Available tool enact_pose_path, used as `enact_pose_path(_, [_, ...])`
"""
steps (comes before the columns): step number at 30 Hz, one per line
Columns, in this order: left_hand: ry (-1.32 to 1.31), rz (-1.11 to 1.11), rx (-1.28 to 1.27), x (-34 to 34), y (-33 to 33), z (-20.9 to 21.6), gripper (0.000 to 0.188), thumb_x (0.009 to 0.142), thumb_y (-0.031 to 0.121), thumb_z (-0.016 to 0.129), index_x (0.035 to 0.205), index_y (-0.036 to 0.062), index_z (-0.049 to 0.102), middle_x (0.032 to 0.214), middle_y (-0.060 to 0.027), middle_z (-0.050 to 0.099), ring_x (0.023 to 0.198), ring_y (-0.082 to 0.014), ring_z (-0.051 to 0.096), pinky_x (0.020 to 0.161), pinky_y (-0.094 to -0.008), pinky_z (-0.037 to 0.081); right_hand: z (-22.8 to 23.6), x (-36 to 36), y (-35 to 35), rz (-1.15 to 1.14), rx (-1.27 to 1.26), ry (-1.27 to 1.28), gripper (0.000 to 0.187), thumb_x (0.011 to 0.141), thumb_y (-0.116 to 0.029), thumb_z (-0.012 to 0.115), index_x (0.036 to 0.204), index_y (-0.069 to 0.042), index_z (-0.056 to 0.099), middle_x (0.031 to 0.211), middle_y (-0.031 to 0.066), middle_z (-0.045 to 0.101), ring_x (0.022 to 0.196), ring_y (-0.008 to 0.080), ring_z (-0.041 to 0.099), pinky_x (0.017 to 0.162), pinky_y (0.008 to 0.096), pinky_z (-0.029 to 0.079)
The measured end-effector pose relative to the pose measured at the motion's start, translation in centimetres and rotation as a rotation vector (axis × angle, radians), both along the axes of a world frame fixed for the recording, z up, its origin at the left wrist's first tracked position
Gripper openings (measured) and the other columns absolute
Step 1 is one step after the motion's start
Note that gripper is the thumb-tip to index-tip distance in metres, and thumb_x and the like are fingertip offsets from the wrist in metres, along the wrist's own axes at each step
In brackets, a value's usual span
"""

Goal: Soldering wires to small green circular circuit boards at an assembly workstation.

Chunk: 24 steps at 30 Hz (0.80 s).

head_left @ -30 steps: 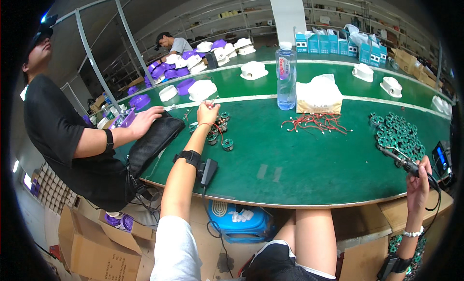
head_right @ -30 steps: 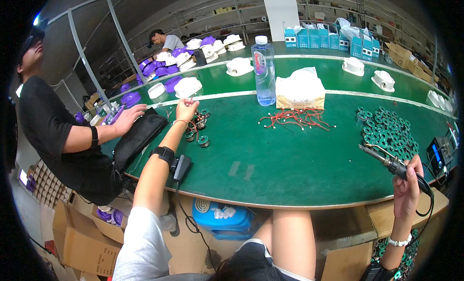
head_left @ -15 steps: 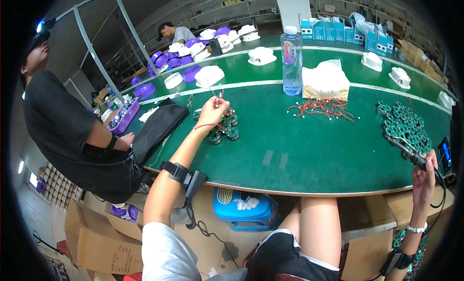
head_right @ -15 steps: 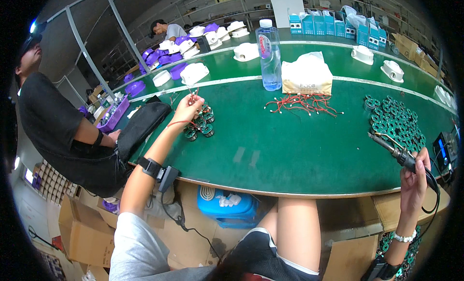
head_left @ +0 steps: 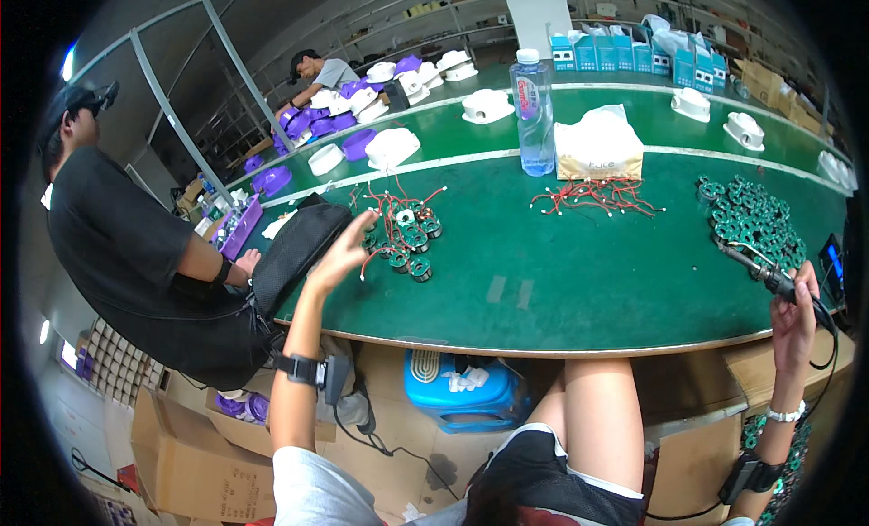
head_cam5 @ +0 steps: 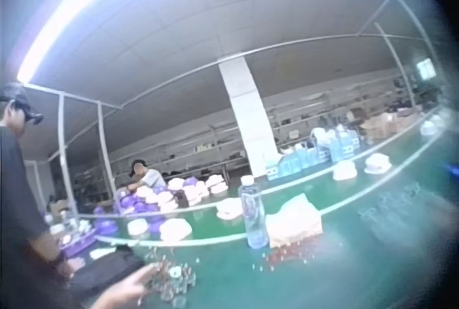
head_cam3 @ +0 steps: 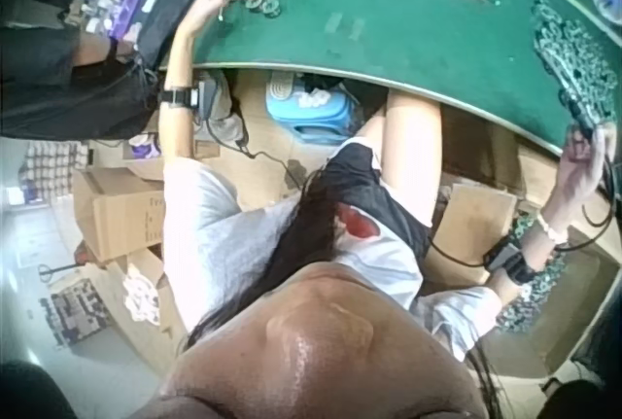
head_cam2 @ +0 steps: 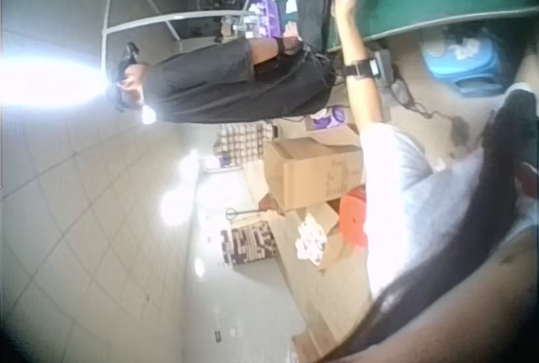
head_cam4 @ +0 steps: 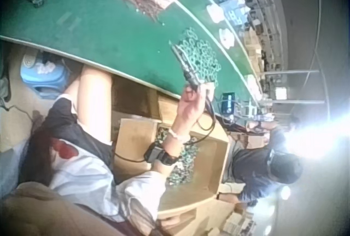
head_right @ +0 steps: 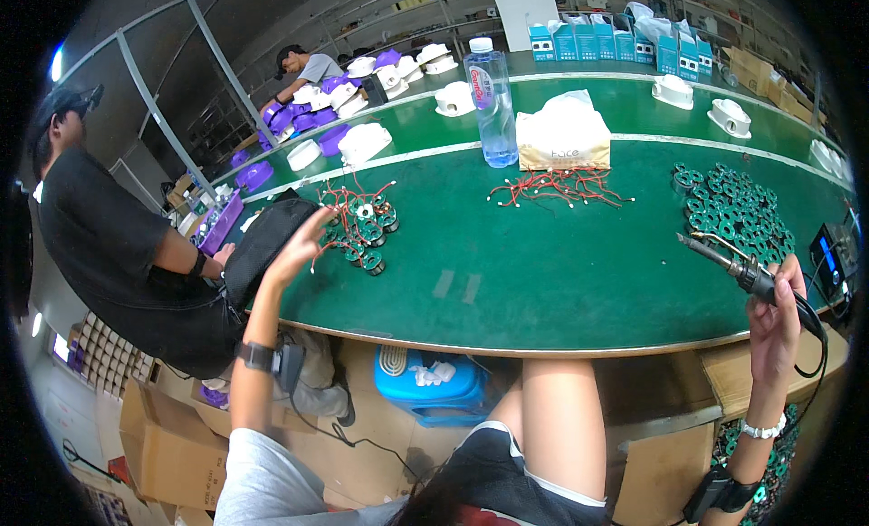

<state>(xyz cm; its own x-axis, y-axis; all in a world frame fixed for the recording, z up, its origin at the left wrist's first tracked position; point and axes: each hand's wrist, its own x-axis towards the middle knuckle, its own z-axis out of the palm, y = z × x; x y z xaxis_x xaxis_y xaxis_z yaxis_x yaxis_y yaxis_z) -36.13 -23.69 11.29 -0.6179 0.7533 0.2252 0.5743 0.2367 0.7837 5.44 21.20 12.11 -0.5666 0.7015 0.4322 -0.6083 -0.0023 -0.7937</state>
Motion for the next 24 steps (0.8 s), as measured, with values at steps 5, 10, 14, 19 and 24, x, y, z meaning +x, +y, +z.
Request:
enact_pose_path(5, [0.278, 0.096, -0.208, 3.7, 2.6, -1.0, 0.112, 0.05, 0.05, 0.071, 0.131, 0.0008, 0.011, 0.136, -0.0213, 0.008, 0.127, -0.0293, 0.001, 0.102, -0.0368, 0.008, -0.4, 0.1, 0.9, 0.063, 0.009, 0.004, 0.015, 0.083, -0.013, 0.049, 0.08, -0.01, 0.034, 0.07, -0.0029, 0.038, 0.051, -0.0008, 0.033, 0.041, 0.0095, 0.027])
enact_pose_path(10, [0.433, 0.539, -0.233, 2.2, 7.4, -1.8, 0.115, 0.047, 0.055, 0.071, 0.123, -0.0129, 0.019, 0.127, -0.0297, 0.023, 0.124, -0.0347, 0.015, 0.1, -0.0359, 0.018, -0.6, -0.3, 0.1, 0.039, 0.012, -0.018, 0.015, 0.083, -0.014, 0.049, 0.08, -0.011, 0.034, 0.069, -0.0034, 0.038, 0.051, -0.0009, 0.035, 0.038, 0.0107, 0.024])
enact_pose_path(14, [0.228, 0.618, 0.041, 0.3, 9.1, -1.2, 0.098, 0.049, 0.041, 0.076, 0.119, -0.0117, 0.031, 0.108, -0.0197, 0.05, 0.101, -0.0239, 0.049, 0.088, -0.0306, 0.036, -1.1, 0.0, 1.0, 0.069, 0.049, -0.019, 0.015, 0.084, -0.015, 0.048, 0.082, -0.012, 0.034, 0.072, -0.0037, 0.041, 0.052, -0.0015, 0.036, 0.037, 0.0107, 0.023])
enact_pose_path(19, [0.086, 0.454, 0.292, -1.6, 9.8, -2.1, 0.049, 0.062, 0.025, 0.072, 0.093, -0.0051, 0.051, 0.081, -0.0072, 0.059, 0.077, -0.0132, 0.055, 0.071, -0.0251, 0.042, -1.3, 0.3, 1.2, 0.066, 0.043, -0.021, 0.014, 0.084, -0.016, 0.048, 0.084, -0.013, 0.035, 0.077, -0.0049, 0.043, 0.053, -0.0022, 0.036, 0.038, 0.0102, 0.023])
enact_pose_path(24, [0.199, 0.606, 0.154, -2.0, 9.6, -1.6, 0.026, 0.078, 0.026, 0.053, 0.064, 0.0038, 0.056, 0.069, -0.0089, 0.055, 0.062, -0.0179, 0.053, 0.055, -0.0311, 0.04, -0.9, -0.5, 0.0, -0.015, -0.023, -0.013, 0.013, 0.083, -0.015, 0.049, 0.082, -0.011, 0.037, 0.072, -0.0038, 0.042, 0.048, -0.0015, 0.031, 0.039, 0.0115, 0.023])
